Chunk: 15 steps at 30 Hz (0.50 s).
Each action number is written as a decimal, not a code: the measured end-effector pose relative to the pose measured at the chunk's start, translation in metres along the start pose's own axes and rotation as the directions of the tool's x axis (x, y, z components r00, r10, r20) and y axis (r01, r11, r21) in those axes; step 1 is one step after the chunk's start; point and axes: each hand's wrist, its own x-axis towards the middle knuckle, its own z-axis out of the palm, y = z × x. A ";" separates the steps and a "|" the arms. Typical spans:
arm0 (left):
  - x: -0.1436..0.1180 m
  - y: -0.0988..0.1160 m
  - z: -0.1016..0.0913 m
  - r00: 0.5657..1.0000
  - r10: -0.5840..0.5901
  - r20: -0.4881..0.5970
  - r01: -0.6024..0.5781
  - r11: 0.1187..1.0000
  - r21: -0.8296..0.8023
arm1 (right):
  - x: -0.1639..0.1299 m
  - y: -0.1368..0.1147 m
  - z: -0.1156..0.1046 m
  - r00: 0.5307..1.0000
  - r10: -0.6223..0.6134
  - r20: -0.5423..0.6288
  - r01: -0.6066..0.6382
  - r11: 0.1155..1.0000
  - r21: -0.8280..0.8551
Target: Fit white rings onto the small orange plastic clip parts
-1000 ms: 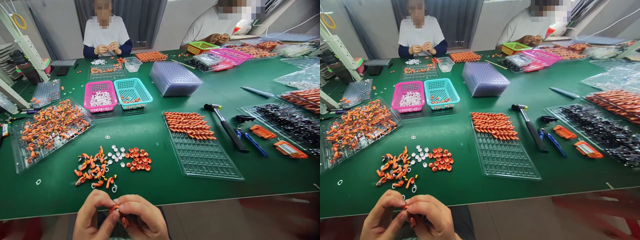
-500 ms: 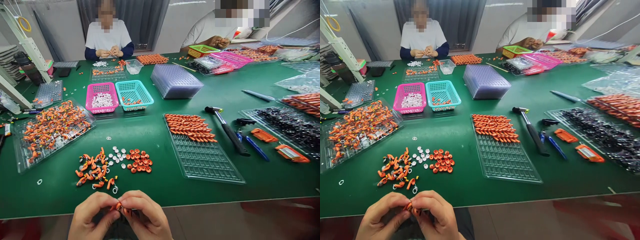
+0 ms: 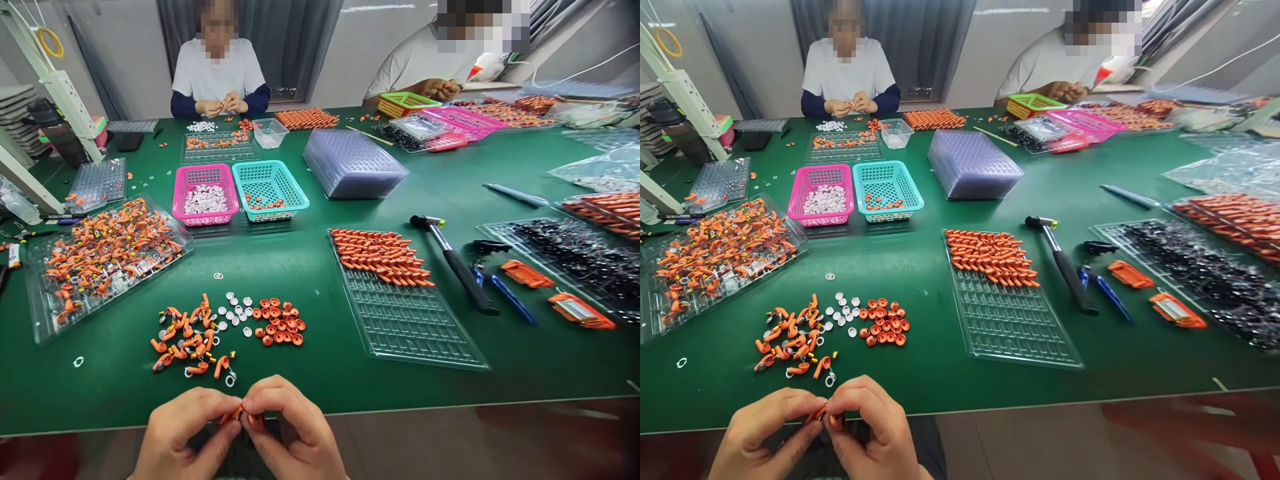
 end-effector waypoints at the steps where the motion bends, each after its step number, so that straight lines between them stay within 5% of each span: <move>1: 0.001 0.001 0.000 1.000 0.011 -0.005 -0.011 1.000 0.004 | 0.000 0.000 0.000 1.000 0.000 0.001 0.000 1.000 -0.001; 15: -0.001 -0.003 0.001 1.000 0.005 -0.011 -0.005 1.000 0.009 | -0.003 0.001 -0.002 0.999 0.022 0.043 -0.022 1.000 0.001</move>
